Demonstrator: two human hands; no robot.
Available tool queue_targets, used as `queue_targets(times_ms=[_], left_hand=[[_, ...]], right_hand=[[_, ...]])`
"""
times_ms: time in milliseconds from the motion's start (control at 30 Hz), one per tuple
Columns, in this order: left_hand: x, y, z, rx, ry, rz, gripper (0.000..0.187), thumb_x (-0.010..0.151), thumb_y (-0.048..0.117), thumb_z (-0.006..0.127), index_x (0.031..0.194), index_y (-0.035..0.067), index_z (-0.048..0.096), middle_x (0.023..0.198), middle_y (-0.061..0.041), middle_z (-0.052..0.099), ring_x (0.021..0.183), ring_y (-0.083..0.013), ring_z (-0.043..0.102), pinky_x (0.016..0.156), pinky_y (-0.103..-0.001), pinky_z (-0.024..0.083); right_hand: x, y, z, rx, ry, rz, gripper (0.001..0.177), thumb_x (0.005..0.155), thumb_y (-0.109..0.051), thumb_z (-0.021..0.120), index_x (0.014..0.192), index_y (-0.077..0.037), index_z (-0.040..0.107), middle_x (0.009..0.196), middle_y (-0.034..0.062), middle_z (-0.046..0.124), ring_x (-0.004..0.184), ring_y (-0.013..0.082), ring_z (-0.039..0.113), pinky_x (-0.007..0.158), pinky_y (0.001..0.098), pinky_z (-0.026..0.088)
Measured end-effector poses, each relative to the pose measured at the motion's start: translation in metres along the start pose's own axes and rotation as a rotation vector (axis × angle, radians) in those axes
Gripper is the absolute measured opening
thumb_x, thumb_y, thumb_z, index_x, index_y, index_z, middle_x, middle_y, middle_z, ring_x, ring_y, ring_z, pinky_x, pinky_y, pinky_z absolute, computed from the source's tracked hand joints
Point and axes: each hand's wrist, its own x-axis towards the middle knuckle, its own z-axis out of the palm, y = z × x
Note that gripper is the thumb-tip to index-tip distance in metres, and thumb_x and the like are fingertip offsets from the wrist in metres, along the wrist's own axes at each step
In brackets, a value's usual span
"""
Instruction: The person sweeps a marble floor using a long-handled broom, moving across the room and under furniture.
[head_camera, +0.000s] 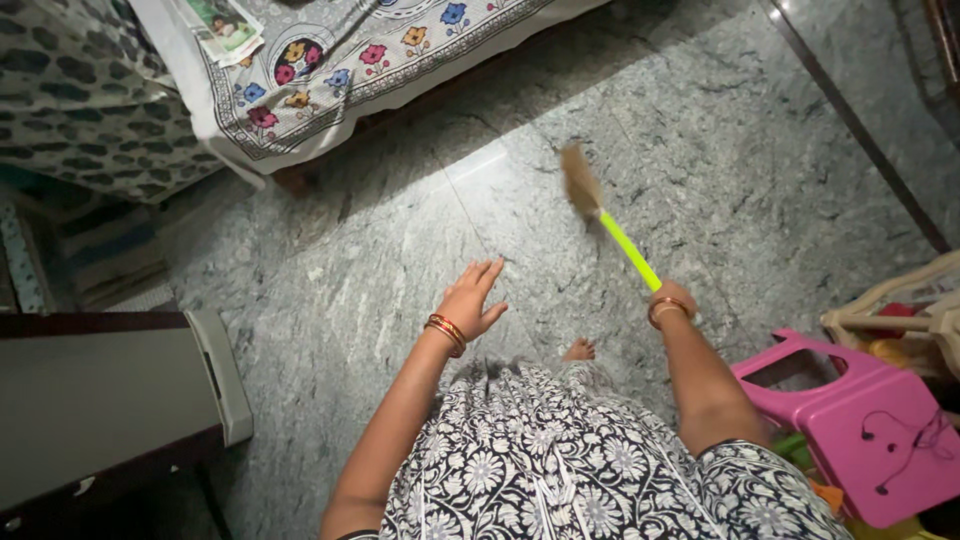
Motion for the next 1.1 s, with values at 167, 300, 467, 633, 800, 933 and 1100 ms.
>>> queue_targets(times_ms=[167, 300, 467, 633, 800, 933, 1100], left_hand=[[0.0, -0.005, 0.007, -0.003, 0.018, 0.027, 0.082, 0.09, 0.039, 0.073, 0.158, 0.02, 0.032, 0.158, -0.015, 0.041, 0.149, -0.0402, 0.032, 0.113, -0.059, 0.035], [0.007, -0.001, 0.01, -0.04, 0.024, 0.089, 0.084, 0.089, 0.039, 0.073, 0.159, 0.02, 0.031, 0.158, -0.016, 0.041, 0.148, -0.0411, 0.033, 0.115, -0.057, 0.034], [0.027, 0.013, 0.011, -0.017, -0.018, 0.111, 0.083, 0.089, 0.039, 0.074, 0.158, 0.02, 0.031, 0.158, -0.016, 0.041, 0.149, -0.0414, 0.032, 0.114, -0.057, 0.033], [0.043, 0.035, 0.014, -0.037, 0.065, 0.122, 0.082, 0.092, 0.04, 0.073, 0.159, 0.018, 0.031, 0.16, -0.018, 0.039, 0.15, -0.0415, 0.032, 0.115, -0.057, 0.033], [0.046, 0.067, 0.02, -0.019, -0.047, 0.052, 0.083, 0.088, 0.039, 0.073, 0.158, 0.022, 0.03, 0.16, -0.014, 0.039, 0.151, -0.0393, 0.03, 0.111, -0.057, 0.034], [0.051, 0.076, 0.033, -0.044, 0.027, 0.079, 0.085, 0.09, 0.039, 0.073, 0.159, 0.019, 0.029, 0.159, -0.017, 0.039, 0.149, -0.0405, 0.032, 0.116, -0.056, 0.033], [0.057, 0.098, 0.052, -0.019, -0.011, 0.056, 0.083, 0.091, 0.038, 0.073, 0.159, 0.019, 0.03, 0.159, -0.017, 0.039, 0.149, -0.0426, 0.03, 0.117, -0.057, 0.031]], right_hand=[[-0.048, -0.03, 0.04, 0.118, 0.064, -0.036, 0.033, 0.094, -0.033, 0.064, 0.117, -0.011, 0.075, 0.112, 0.0188, 0.075, 0.104, 0.0379, 0.073, 0.084, 0.0491, 0.059], [-0.115, 0.0, 0.074, 0.168, -0.03, -0.269, 0.031, 0.094, -0.035, 0.06, 0.118, -0.017, 0.071, 0.108, 0.0177, 0.075, 0.098, 0.0406, 0.073, 0.083, 0.0539, 0.057], [-0.128, -0.002, 0.102, -0.038, -0.168, -0.424, 0.036, 0.093, -0.038, 0.06, 0.124, -0.022, 0.066, 0.111, 0.0149, 0.074, 0.101, 0.0385, 0.073, 0.084, 0.0524, 0.057], [-0.092, -0.008, 0.102, -0.261, -0.207, -0.626, 0.03, 0.102, -0.032, 0.049, 0.122, -0.024, 0.071, 0.118, 0.0102, 0.073, 0.106, 0.0355, 0.073, 0.086, 0.0535, 0.058], [-0.058, 0.034, 0.043, -0.143, -0.2, -0.343, 0.037, 0.091, -0.038, 0.064, 0.121, -0.019, 0.074, 0.12, 0.0131, 0.073, 0.11, 0.0335, 0.072, 0.093, 0.0484, 0.057], [-0.01, 0.067, 0.0, -0.136, -0.157, -0.129, 0.039, 0.092, -0.042, 0.067, 0.119, -0.015, 0.077, 0.121, 0.0137, 0.075, 0.114, 0.0322, 0.071, 0.094, 0.0464, 0.057], [0.057, 0.094, -0.037, -0.043, -0.022, -0.029, 0.033, 0.093, -0.033, 0.066, 0.117, -0.014, 0.079, 0.12, 0.0153, 0.076, 0.111, 0.0341, 0.073, 0.087, 0.0474, 0.061]])
